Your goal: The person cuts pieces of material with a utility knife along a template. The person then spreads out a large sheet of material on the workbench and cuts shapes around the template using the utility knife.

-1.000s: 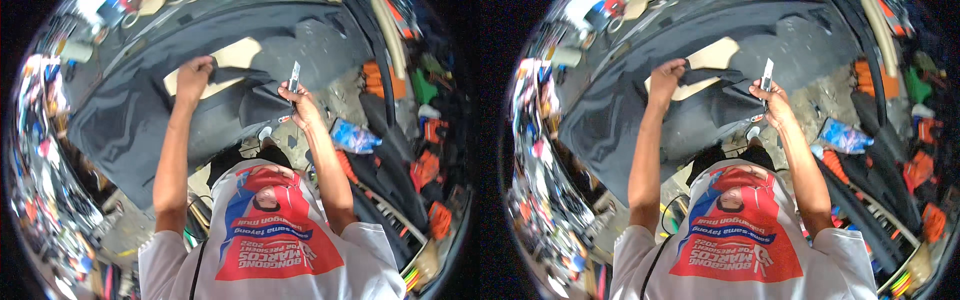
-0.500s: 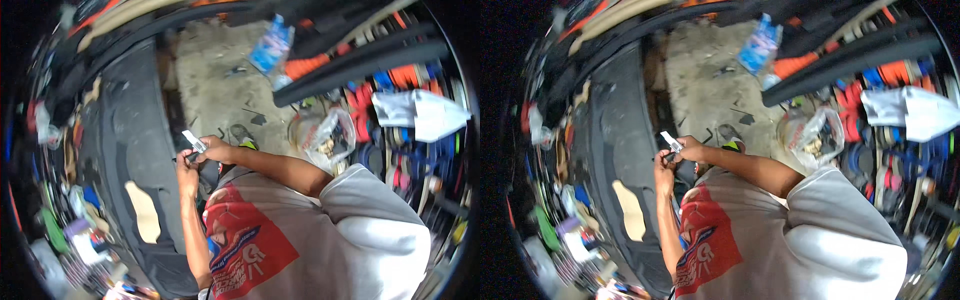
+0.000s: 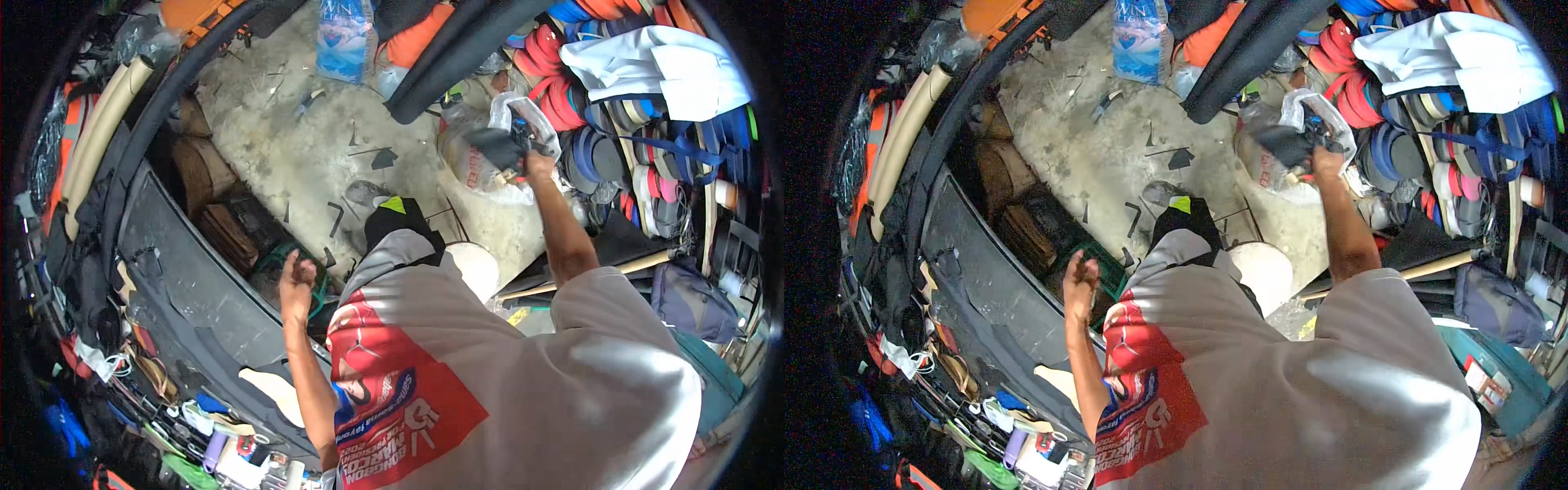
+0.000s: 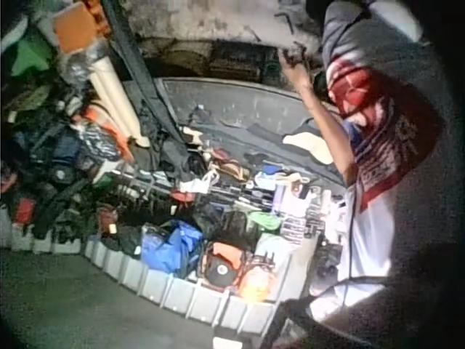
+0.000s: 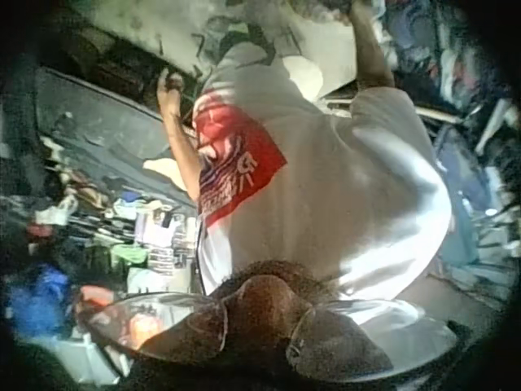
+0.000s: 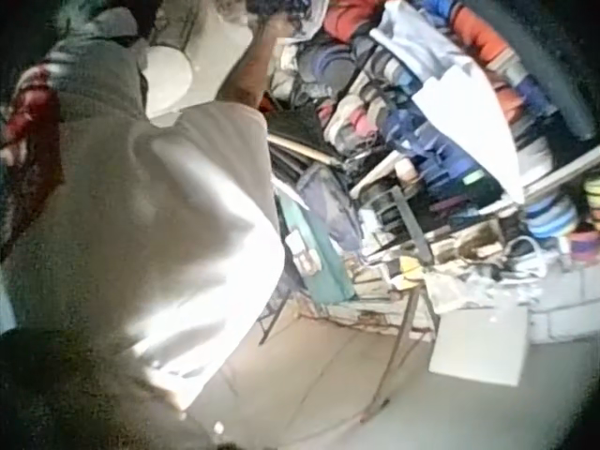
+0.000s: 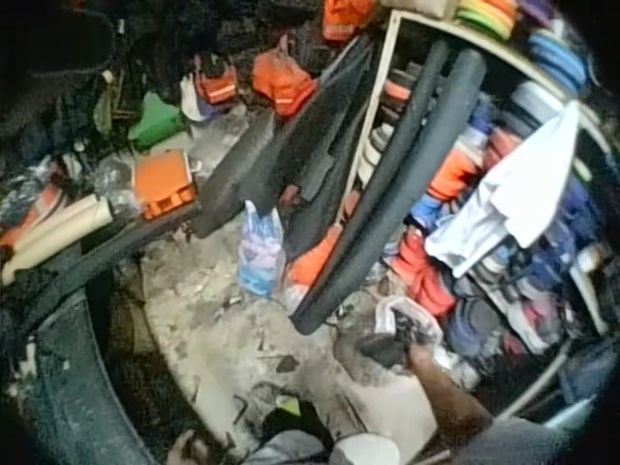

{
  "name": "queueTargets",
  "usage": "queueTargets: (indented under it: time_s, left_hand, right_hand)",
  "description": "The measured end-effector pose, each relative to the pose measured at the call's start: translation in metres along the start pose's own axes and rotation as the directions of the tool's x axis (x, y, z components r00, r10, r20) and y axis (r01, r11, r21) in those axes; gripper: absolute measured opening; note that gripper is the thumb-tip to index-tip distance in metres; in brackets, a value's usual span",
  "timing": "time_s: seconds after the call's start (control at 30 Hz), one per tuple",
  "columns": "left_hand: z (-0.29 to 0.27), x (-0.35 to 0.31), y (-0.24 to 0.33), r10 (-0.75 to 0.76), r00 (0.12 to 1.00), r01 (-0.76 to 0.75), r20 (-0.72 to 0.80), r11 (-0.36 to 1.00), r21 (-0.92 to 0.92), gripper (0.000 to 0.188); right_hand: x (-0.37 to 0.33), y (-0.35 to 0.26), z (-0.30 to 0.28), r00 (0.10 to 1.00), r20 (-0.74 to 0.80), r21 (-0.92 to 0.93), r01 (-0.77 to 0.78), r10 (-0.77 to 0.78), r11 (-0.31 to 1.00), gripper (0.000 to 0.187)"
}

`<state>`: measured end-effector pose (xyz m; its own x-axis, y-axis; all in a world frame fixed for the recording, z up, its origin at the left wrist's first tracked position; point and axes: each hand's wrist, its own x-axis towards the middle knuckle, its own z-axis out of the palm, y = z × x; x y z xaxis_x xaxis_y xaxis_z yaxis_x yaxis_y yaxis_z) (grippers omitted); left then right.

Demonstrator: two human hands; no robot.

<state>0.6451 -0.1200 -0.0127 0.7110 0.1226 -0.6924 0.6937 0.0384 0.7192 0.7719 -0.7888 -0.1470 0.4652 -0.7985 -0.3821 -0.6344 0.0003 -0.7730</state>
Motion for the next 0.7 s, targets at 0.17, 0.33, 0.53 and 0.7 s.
queueTargets:
  time_s: [0.17,0.33,0.53,0.7]
  left_hand:
    - [-0.045,-0.027,-0.057,0.0,0.991,-0.014,-0.133,0.994,-0.11,0.05]
    - [-0.041,-0.074,-0.09,-0.139,0.93,0.101,-0.341,0.987,-0.129,0.05]
    - [-0.002,-0.133,-0.13,-0.025,0.827,0.012,-0.561,1.0,-0.028,0.059]
    - [0.047,-0.139,-0.15,-0.021,0.725,0.005,-0.688,1.0,-0.025,0.047]
  right_hand:
    - [0.025,-0.04,-0.073,0.861,-0.5,-0.599,-0.269,-0.09,0.754,0.051]
    - [0.081,-0.012,-0.089,0.908,-0.358,-0.788,-0.17,-0.217,0.591,0.03]
    - [0.097,-0.014,-0.046,0.634,0.762,-0.621,0.662,-0.127,-0.42,0.043]
    - [0.048,-0.086,0.072,0.708,0.641,-0.73,0.682,-0.296,0.049,0.042]
